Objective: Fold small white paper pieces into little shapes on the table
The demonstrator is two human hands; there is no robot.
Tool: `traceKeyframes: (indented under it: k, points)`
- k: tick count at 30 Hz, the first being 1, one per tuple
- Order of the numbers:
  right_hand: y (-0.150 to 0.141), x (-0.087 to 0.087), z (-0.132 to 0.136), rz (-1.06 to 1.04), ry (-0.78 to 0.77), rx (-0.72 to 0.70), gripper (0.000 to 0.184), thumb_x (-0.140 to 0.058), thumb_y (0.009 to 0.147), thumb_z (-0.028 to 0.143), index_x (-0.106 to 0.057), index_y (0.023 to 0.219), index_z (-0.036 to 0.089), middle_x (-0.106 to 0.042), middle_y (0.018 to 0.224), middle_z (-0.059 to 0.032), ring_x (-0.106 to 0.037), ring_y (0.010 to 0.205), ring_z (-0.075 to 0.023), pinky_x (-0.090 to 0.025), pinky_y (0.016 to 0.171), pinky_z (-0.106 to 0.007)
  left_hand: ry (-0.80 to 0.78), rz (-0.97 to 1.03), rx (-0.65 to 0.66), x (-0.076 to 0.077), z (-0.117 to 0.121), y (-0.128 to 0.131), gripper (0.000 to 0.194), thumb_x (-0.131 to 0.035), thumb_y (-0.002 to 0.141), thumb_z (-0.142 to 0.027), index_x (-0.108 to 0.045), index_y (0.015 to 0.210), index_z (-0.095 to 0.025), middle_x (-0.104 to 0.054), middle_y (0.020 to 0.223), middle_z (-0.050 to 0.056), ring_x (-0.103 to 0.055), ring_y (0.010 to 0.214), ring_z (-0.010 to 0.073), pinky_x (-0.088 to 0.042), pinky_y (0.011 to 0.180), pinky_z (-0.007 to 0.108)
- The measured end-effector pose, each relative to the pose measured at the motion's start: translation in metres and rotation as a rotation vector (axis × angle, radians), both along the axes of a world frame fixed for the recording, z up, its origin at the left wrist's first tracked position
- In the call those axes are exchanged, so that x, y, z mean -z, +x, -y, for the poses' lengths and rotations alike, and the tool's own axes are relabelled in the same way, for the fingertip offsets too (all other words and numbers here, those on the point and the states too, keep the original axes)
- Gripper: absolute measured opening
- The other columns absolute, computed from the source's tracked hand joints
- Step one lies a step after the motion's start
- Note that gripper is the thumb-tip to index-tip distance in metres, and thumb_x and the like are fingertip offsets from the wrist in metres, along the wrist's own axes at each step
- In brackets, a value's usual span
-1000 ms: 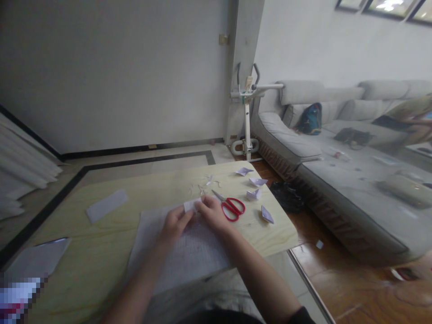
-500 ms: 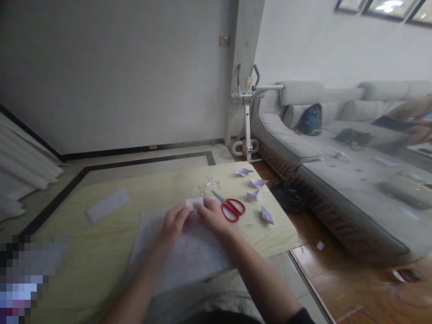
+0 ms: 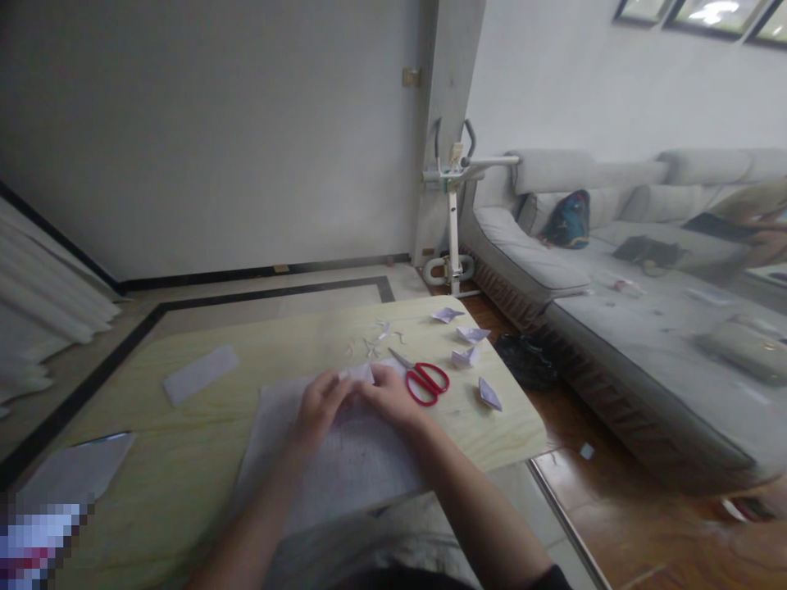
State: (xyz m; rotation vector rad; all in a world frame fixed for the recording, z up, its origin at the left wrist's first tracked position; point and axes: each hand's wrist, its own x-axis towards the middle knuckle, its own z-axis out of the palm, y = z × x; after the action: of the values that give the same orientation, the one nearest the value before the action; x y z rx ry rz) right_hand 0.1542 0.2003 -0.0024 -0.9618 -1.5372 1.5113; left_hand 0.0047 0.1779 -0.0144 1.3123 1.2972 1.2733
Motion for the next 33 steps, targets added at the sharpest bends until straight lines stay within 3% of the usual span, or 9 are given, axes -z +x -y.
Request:
traceKeyframes:
  k: [4,8,17,24,26,31,33]
  points:
    - [0.000,0.002,0.000,0.042,0.058,-0.013,0.014,-0.057,0.078,0.024,-0.067,0.080,0.014,-0.065,0.076,-0.0015,-0.057,0.070,-0.0157,-0.045,0.064,-0.024,-0.085,0.105,-0.001,0.000,-0.004,-0.001,0.028,-0.067,0.072,-0.038,-0.067,0.086,-0.014,-0.065,0.076,0.001,-0.059,0.069,0.0157,-0.047,0.062,0.024]
    - [-0.002,0.004,-0.001,0.043,0.120,0.028,0.018,-0.057,0.082,0.029,-0.067,0.080,0.014,-0.065,0.078,-0.0012,-0.058,0.072,-0.0159,-0.044,0.067,-0.024,-0.080,0.137,-0.040,-0.002,-0.004,-0.003,0.025,-0.067,0.072,-0.037,-0.068,0.081,-0.014,-0.062,0.066,-0.001,-0.056,0.061,0.0126,-0.044,0.056,0.021]
    - [-0.003,0.010,-0.005,-0.044,0.013,0.096,0.019,-0.058,0.082,0.036,-0.059,0.077,0.018,-0.055,0.067,0.0028,-0.050,0.060,-0.0122,-0.038,0.055,-0.022,-0.170,0.205,-0.044,-0.006,-0.001,-0.003,0.030,-0.067,0.070,-0.040,-0.068,0.084,-0.014,-0.065,0.068,-0.001,-0.058,0.057,0.0125,-0.046,0.053,0.021]
    - [-0.004,0.011,-0.005,0.015,0.062,0.089,0.021,-0.055,0.084,0.036,-0.055,0.074,0.018,-0.050,0.064,0.0034,-0.046,0.059,-0.0119,-0.036,0.055,-0.022,-0.034,0.116,-0.035,-0.002,-0.003,-0.002,0.030,-0.065,0.073,-0.040,-0.069,0.087,-0.014,-0.069,0.081,0.002,-0.064,0.073,0.0171,-0.050,0.064,0.024]
    - [-0.006,0.013,-0.005,0.032,0.114,0.121,0.019,-0.055,0.084,0.035,-0.053,0.073,0.019,-0.051,0.066,0.0029,-0.047,0.061,-0.0124,-0.037,0.057,-0.023,-0.024,0.106,-0.074,0.001,-0.005,-0.002,0.030,-0.066,0.073,-0.041,-0.068,0.087,-0.015,-0.069,0.080,0.002,-0.064,0.070,0.0164,-0.050,0.063,0.024]
    - [-0.009,0.019,-0.005,0.159,0.396,0.457,0.012,-0.061,0.075,0.023,-0.052,0.081,0.020,-0.049,0.071,0.0027,-0.045,0.062,-0.0129,-0.036,0.058,-0.024,-0.009,0.048,-0.121,0.007,-0.006,-0.002,0.027,-0.064,0.076,-0.040,-0.067,0.086,-0.015,-0.068,0.075,0.002,-0.063,0.066,0.0161,-0.049,0.061,0.024]
    - [-0.008,0.019,-0.005,0.225,0.518,0.495,0.009,-0.061,0.074,0.020,-0.053,0.078,0.020,-0.050,0.072,0.0016,-0.045,0.064,-0.0136,-0.037,0.060,-0.025,0.046,0.000,-0.119,0.006,-0.004,-0.001,0.025,-0.063,0.077,-0.039,-0.067,0.085,-0.015,-0.069,0.076,0.002,-0.064,0.070,0.0171,-0.049,0.066,0.025]
